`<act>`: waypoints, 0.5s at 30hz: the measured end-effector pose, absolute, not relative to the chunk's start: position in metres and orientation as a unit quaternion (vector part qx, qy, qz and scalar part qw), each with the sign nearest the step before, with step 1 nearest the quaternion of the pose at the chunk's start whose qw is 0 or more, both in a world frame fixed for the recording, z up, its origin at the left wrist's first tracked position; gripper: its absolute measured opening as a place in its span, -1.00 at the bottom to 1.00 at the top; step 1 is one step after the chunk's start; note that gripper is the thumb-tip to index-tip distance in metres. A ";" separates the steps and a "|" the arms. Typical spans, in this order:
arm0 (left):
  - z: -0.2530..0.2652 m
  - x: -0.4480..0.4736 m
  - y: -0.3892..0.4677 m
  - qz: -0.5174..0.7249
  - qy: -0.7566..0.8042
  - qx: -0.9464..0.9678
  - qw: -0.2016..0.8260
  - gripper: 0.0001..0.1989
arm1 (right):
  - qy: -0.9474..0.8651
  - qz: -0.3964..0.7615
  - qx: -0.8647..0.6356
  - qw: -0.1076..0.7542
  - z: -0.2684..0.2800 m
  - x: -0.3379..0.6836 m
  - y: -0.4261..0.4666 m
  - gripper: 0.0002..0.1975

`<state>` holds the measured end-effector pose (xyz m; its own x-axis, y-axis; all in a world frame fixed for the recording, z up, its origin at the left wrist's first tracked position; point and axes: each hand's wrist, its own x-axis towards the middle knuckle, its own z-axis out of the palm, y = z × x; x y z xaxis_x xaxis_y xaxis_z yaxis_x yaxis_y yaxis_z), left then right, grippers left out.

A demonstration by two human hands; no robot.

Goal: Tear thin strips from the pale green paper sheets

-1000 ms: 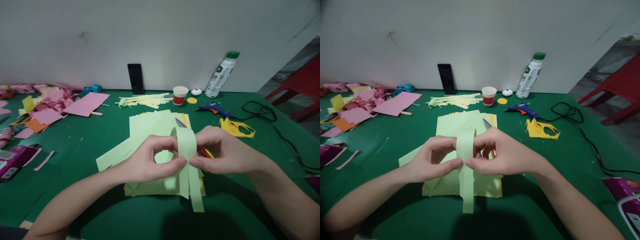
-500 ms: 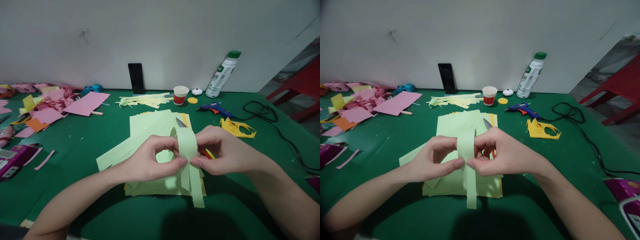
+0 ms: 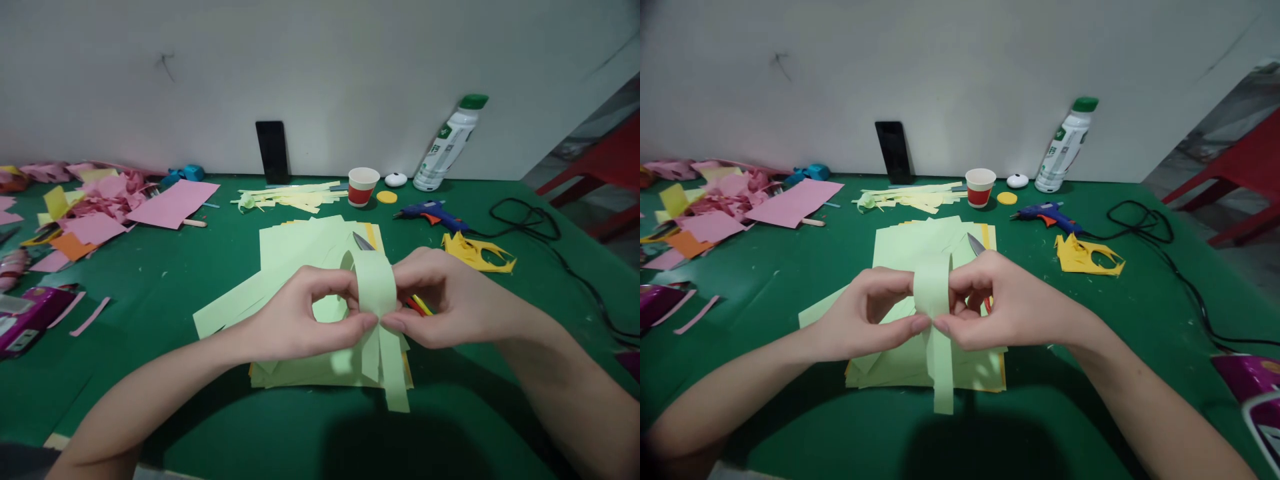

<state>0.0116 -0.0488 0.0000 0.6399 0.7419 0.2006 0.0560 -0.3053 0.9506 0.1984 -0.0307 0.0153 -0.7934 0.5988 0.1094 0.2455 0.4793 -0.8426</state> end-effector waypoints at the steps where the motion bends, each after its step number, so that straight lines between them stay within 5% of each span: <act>1: 0.000 0.011 -0.049 0.324 0.272 0.739 0.524 -0.92 | -0.838 0.442 -0.253 0.196 0.015 0.198 -0.030 -0.83; 15: 0.003 0.011 -0.050 0.263 0.285 0.763 0.517 -0.91 | -0.807 0.508 -0.262 0.145 0.015 0.201 -0.027 -0.85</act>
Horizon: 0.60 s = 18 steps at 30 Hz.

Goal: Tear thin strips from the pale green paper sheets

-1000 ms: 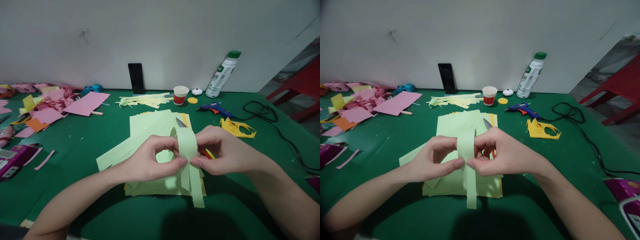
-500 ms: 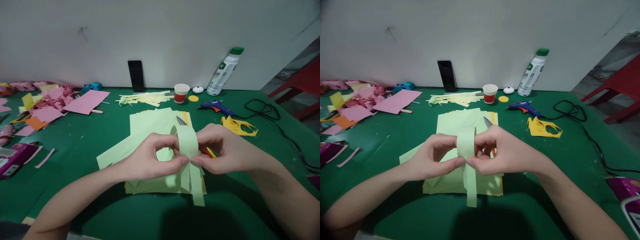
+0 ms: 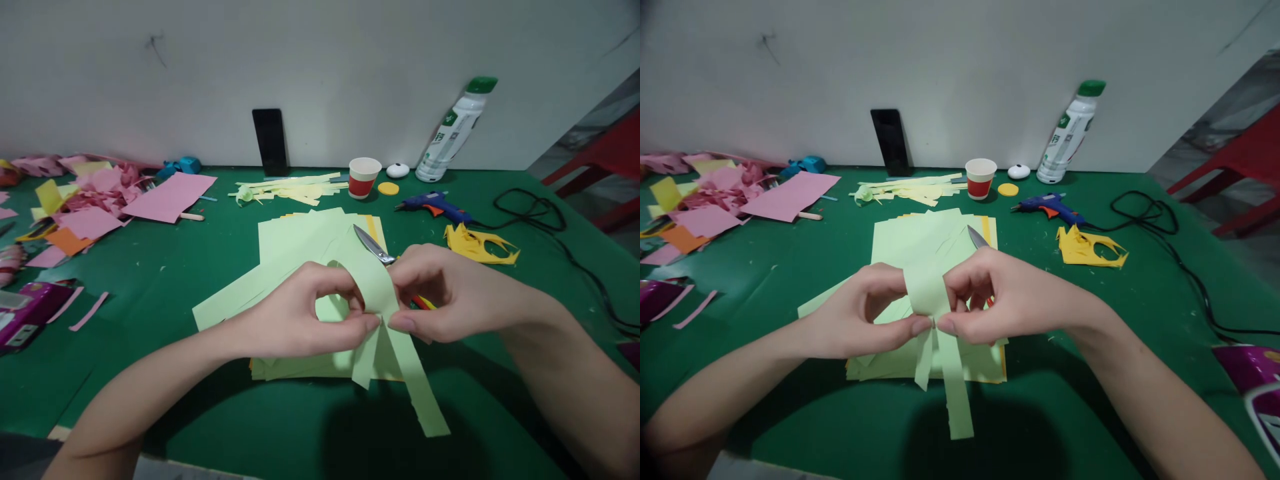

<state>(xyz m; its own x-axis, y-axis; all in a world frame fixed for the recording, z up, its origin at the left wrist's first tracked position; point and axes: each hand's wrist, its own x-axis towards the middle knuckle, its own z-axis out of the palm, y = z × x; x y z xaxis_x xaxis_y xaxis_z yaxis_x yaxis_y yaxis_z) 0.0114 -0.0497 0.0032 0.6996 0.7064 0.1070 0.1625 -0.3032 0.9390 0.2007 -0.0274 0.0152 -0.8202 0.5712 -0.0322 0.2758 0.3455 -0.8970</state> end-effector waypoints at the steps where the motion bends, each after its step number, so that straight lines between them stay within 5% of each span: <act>1: 0.003 0.011 -0.049 0.262 0.286 0.766 0.513 -0.91 | -0.802 0.518 -0.263 0.138 0.015 0.202 -0.027 -0.85; 18: 0.002 0.013 -0.049 0.299 0.274 0.755 0.515 -0.85 | -0.802 0.524 -0.246 0.145 0.014 0.204 -0.026 -0.83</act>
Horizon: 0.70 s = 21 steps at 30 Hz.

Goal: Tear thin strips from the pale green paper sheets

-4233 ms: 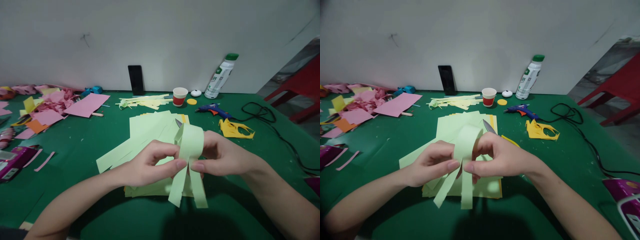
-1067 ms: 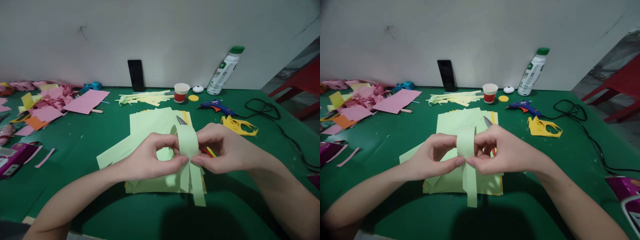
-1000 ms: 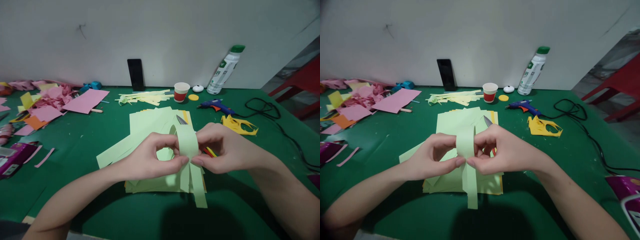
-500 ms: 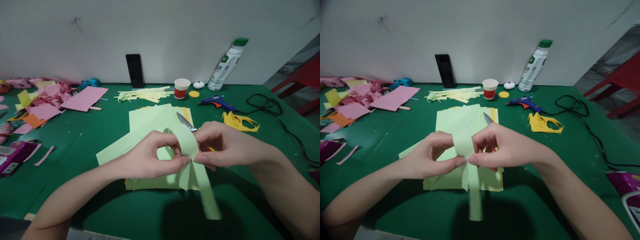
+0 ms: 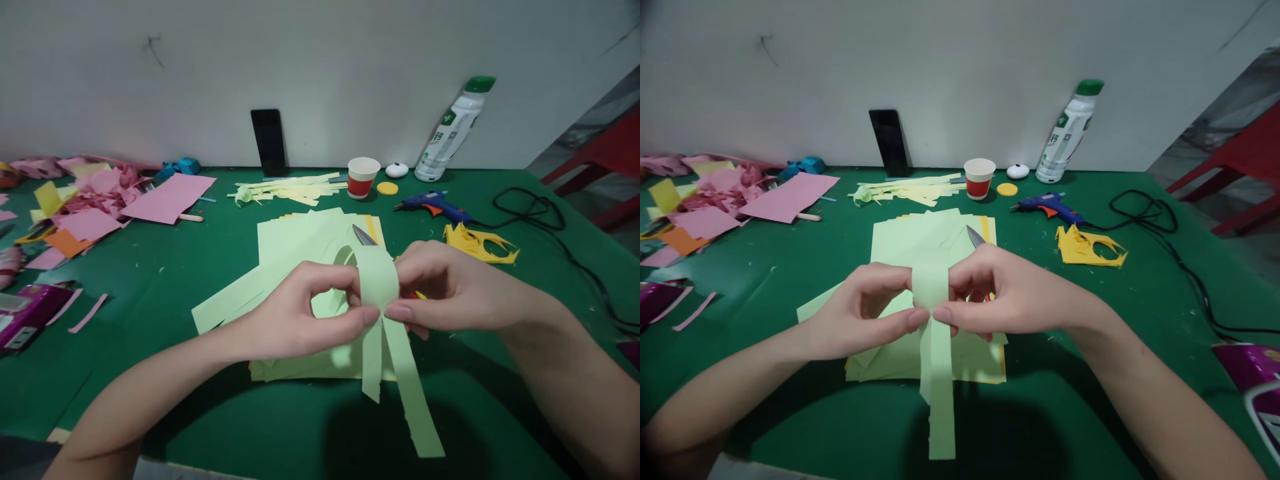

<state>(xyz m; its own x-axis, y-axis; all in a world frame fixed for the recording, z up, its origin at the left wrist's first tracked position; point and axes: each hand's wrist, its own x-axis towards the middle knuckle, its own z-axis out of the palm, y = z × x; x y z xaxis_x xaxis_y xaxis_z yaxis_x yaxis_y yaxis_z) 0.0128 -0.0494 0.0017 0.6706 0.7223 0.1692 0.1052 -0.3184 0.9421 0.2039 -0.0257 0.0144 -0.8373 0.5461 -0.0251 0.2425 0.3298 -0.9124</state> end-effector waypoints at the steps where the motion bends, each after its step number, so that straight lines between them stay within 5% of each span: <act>1: 0.002 0.013 -0.049 0.296 0.274 0.754 0.519 -0.86 | -0.802 0.527 -0.242 0.145 0.014 0.204 -0.026 -0.83; 21: 0.006 0.011 -0.048 0.287 0.254 0.763 0.521 -0.85 | -0.796 0.539 -0.240 0.135 0.013 0.204 -0.025 -0.74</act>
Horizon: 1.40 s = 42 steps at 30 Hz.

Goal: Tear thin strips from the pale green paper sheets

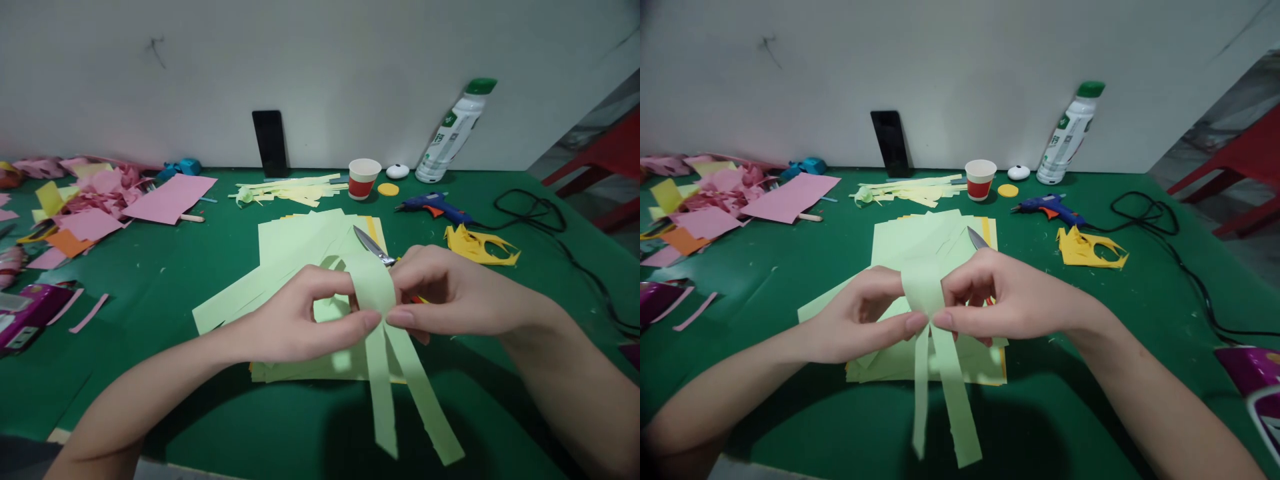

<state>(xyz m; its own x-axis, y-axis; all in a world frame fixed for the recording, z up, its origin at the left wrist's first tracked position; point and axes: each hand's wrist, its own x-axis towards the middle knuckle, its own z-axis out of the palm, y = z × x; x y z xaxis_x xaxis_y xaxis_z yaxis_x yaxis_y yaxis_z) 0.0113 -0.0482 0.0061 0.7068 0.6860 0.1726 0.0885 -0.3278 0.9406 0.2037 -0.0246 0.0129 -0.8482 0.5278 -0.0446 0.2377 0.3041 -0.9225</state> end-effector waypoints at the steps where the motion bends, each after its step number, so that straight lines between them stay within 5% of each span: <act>1: 0.006 0.011 -0.048 0.288 0.250 0.762 0.524 -0.85 | -0.796 0.540 -0.237 0.132 0.013 0.203 -0.025 -0.74; 42: 0.001 0.010 -0.047 0.310 0.178 0.773 0.524 -0.86 | -0.787 0.572 -0.171 0.158 0.010 0.198 -0.026 -0.76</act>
